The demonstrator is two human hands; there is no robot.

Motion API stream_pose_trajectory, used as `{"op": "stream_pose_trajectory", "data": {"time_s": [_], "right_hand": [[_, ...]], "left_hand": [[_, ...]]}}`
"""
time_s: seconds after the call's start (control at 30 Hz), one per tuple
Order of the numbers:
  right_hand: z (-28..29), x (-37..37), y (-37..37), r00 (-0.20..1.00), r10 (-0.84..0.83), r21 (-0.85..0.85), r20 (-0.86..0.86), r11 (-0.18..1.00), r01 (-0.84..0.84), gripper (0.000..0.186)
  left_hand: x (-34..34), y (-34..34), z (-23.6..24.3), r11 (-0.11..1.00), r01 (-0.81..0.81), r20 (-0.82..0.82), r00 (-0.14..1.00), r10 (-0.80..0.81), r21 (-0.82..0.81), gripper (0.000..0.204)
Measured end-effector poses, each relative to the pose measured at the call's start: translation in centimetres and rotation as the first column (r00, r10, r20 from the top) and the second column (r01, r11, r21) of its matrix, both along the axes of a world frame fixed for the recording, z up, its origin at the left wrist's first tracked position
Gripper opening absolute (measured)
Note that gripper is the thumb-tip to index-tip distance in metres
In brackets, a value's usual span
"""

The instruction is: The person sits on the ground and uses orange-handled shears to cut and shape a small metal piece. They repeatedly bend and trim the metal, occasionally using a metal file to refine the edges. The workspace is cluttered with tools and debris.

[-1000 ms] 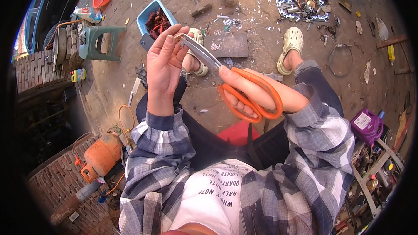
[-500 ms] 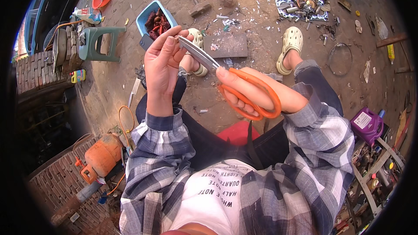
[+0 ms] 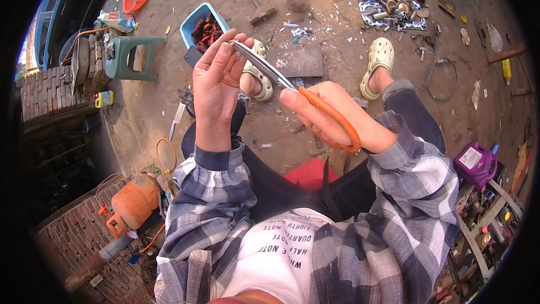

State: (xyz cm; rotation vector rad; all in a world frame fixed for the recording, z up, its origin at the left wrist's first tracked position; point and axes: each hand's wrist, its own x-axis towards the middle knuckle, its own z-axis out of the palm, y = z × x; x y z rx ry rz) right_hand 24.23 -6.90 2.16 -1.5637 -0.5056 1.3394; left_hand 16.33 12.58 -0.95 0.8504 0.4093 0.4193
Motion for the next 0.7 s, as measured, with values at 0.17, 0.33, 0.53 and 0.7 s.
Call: {"op": "stream_pose_trajectory", "data": {"time_s": [0.17,0.33,0.53,0.7], "right_hand": [[1.2,1.0,-0.4,0.999,0.034,-0.004,0.016,0.999,-0.034,0.057],[1.7,1.3,-0.5,0.996,0.042,-0.046,-0.078,0.998,-0.046,0.057],[1.9,2.6,-1.2,0.960,0.132,0.008,-0.248,0.991,-0.134,0.058],[1.4,2.6,-1.9,0.966,0.185,0.126,-0.182,0.978,-0.164,0.053]], "left_hand": [[0.0,-0.1,0.3,0.998,0.011,-0.009,1.000,-0.011,0.059,0.027],[-0.2,-0.1,0.2,0.982,-0.007,-0.050,0.999,0.017,0.189,0.026],[-0.1,-0.3,-0.4,0.983,0.011,0.003,1.000,-0.012,0.184,0.027],[-0.2,-0.3,-0.1,0.987,0.087,0.060,0.994,-0.095,0.135,0.026]]}}
